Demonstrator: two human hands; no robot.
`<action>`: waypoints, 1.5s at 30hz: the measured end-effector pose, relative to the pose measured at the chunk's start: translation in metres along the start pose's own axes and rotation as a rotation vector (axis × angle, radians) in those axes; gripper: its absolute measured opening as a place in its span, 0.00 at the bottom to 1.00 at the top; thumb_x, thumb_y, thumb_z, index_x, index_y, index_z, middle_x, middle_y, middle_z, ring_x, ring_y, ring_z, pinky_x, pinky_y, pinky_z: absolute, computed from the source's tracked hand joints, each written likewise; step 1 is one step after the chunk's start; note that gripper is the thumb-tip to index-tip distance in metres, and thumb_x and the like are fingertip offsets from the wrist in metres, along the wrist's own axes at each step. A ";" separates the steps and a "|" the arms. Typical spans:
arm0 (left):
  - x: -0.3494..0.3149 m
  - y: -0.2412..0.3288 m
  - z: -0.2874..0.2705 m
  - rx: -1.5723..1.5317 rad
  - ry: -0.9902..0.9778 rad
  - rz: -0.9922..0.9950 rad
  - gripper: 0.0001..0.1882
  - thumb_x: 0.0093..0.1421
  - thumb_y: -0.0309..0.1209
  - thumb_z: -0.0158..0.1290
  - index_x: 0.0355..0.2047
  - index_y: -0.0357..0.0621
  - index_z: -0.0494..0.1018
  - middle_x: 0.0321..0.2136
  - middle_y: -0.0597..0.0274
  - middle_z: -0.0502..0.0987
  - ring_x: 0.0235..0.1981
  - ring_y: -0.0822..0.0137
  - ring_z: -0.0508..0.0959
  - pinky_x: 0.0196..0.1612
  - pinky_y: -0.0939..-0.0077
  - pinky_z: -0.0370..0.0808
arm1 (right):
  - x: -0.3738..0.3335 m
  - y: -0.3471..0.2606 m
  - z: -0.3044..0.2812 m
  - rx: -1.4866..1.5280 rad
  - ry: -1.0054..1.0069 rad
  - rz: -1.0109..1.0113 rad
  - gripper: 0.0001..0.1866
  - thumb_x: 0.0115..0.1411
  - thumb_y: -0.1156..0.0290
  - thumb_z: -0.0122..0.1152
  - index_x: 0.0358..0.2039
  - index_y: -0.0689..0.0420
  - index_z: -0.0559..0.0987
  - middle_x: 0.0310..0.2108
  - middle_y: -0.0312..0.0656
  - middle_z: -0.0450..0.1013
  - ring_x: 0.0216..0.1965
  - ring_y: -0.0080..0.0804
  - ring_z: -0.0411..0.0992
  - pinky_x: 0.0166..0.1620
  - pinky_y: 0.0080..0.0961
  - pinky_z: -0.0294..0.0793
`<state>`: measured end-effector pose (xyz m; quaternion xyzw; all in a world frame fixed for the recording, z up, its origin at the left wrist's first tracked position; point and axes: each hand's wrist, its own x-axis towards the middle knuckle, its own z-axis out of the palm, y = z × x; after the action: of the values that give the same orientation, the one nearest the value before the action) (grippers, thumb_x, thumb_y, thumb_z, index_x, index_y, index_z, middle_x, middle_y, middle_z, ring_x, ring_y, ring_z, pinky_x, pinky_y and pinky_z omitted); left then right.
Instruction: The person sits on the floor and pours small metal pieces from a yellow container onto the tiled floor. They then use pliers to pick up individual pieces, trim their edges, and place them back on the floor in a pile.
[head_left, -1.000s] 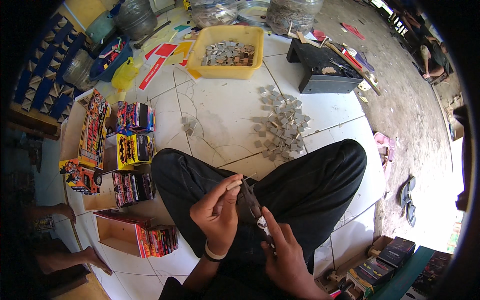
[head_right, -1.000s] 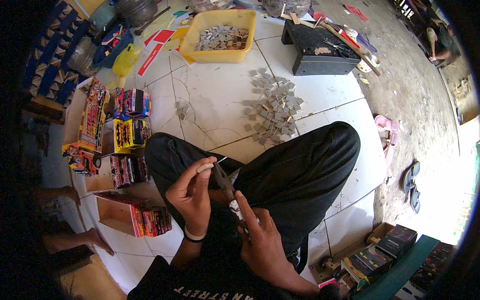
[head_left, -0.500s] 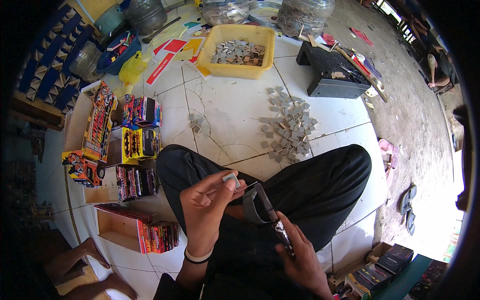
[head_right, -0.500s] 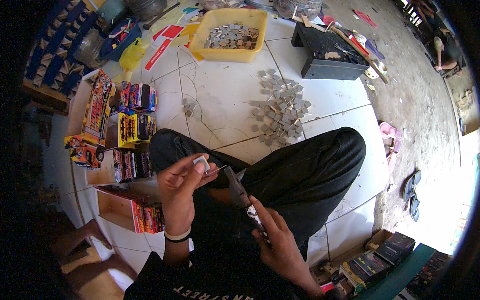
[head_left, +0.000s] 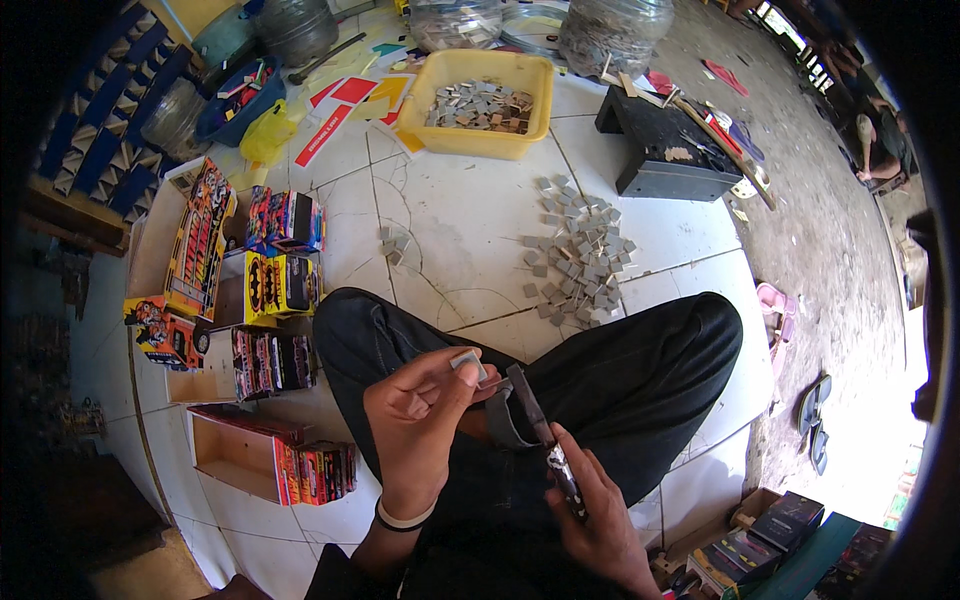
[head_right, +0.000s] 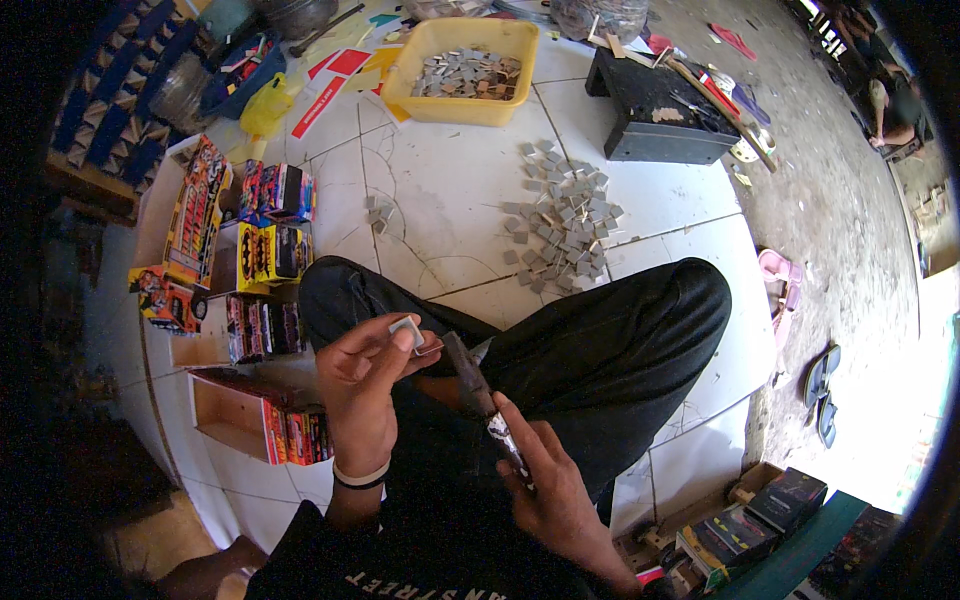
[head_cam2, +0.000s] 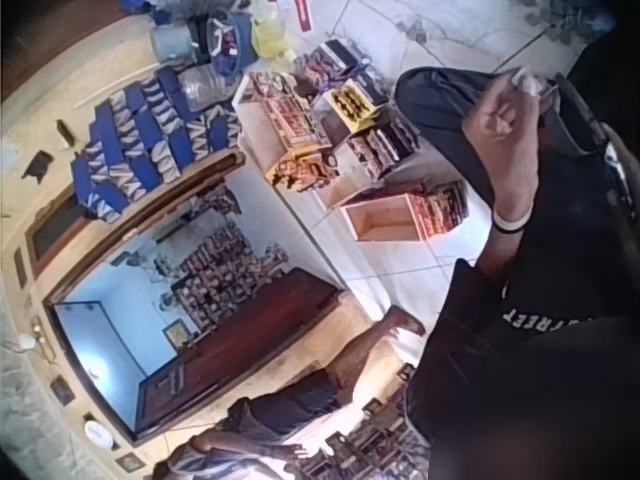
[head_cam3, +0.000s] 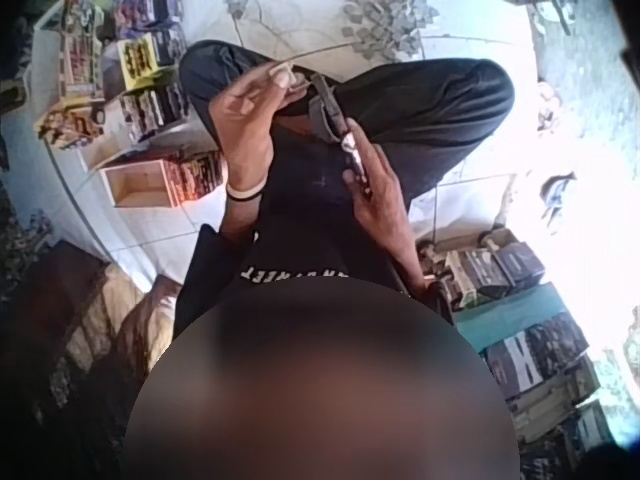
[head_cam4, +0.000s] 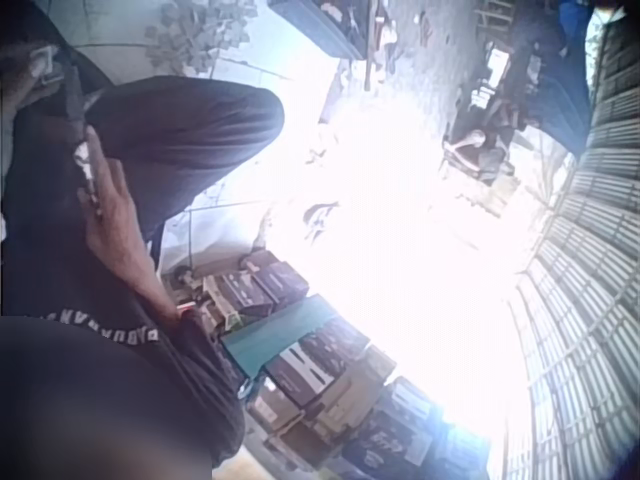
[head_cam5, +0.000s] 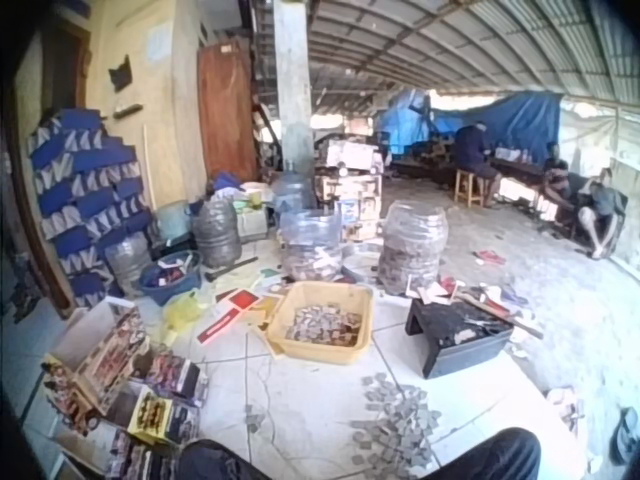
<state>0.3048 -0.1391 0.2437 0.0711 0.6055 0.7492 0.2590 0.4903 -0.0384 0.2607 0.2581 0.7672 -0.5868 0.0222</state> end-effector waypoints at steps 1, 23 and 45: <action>-0.001 0.000 0.000 -0.019 0.007 0.009 0.11 0.66 0.27 0.59 0.45 0.31 0.80 0.36 0.50 0.84 0.39 0.61 0.86 0.47 0.62 0.85 | -0.001 -0.001 0.000 0.005 -0.003 -0.011 0.44 0.60 0.87 0.58 0.75 0.49 0.57 0.45 0.55 0.70 0.42 0.51 0.74 0.46 0.39 0.76; -0.003 -0.002 0.011 -0.197 -0.031 -0.111 0.22 0.60 0.16 0.63 0.54 0.33 0.72 0.36 0.54 0.83 0.40 0.69 0.84 0.48 0.74 0.84 | -0.003 -0.001 0.004 0.056 0.046 -0.034 0.41 0.60 0.88 0.58 0.73 0.53 0.60 0.46 0.55 0.70 0.42 0.50 0.74 0.44 0.37 0.75; -0.006 0.002 0.011 -0.182 -0.103 -0.097 0.22 0.63 0.20 0.62 0.56 0.32 0.72 0.41 0.53 0.82 0.43 0.65 0.84 0.51 0.71 0.84 | -0.004 -0.004 0.005 0.085 0.016 -0.041 0.43 0.60 0.88 0.58 0.74 0.52 0.57 0.44 0.55 0.70 0.41 0.50 0.75 0.42 0.38 0.76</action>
<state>0.3143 -0.1327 0.2498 0.0566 0.5237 0.7829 0.3310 0.4905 -0.0454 0.2638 0.2478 0.7468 -0.6171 -0.0070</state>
